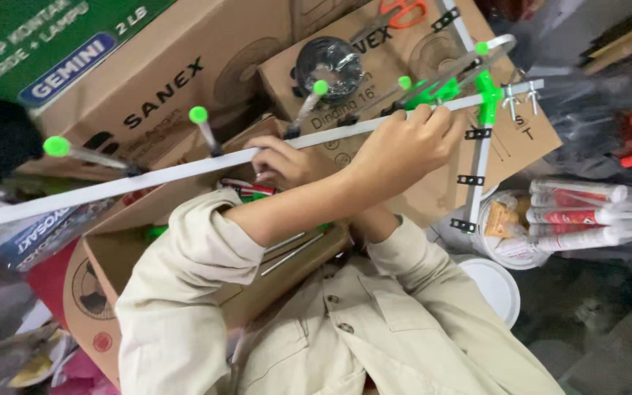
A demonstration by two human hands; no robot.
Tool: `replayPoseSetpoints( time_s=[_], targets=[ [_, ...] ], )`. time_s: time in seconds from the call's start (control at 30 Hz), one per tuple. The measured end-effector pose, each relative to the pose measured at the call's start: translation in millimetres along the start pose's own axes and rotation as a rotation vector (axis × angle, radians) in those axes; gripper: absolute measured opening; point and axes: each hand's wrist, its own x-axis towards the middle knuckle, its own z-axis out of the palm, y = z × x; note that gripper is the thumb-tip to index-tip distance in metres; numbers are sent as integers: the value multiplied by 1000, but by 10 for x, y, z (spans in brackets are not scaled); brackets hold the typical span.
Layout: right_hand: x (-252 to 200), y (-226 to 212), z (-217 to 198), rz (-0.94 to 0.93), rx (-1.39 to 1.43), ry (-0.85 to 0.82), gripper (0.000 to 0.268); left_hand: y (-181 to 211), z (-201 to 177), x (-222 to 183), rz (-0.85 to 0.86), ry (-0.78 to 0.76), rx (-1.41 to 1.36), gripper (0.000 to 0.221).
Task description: The person assembles a television antenna by taking metal rods and plastic components out of a box and fitting them onto a central frame.
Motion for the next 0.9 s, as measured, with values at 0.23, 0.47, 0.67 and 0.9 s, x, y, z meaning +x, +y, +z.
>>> replayPoseSetpoints(
  time_s=[0.23,0.47,0.67,0.9],
  targets=[
    [90,204,317,-145,65,83,29,-200,236,-83,-106,86,78,46],
    [45,95,79,-93,-45,3,17,-259,319,-120,-320,-383,129,86],
    [-515,160,-343,1,249,42,43,-416,522,-147,-250,-306,59,100],
    [-1868,637,-850,513,-29,381,23,-492,542,-139,-271,-370,48,98]
  ],
)
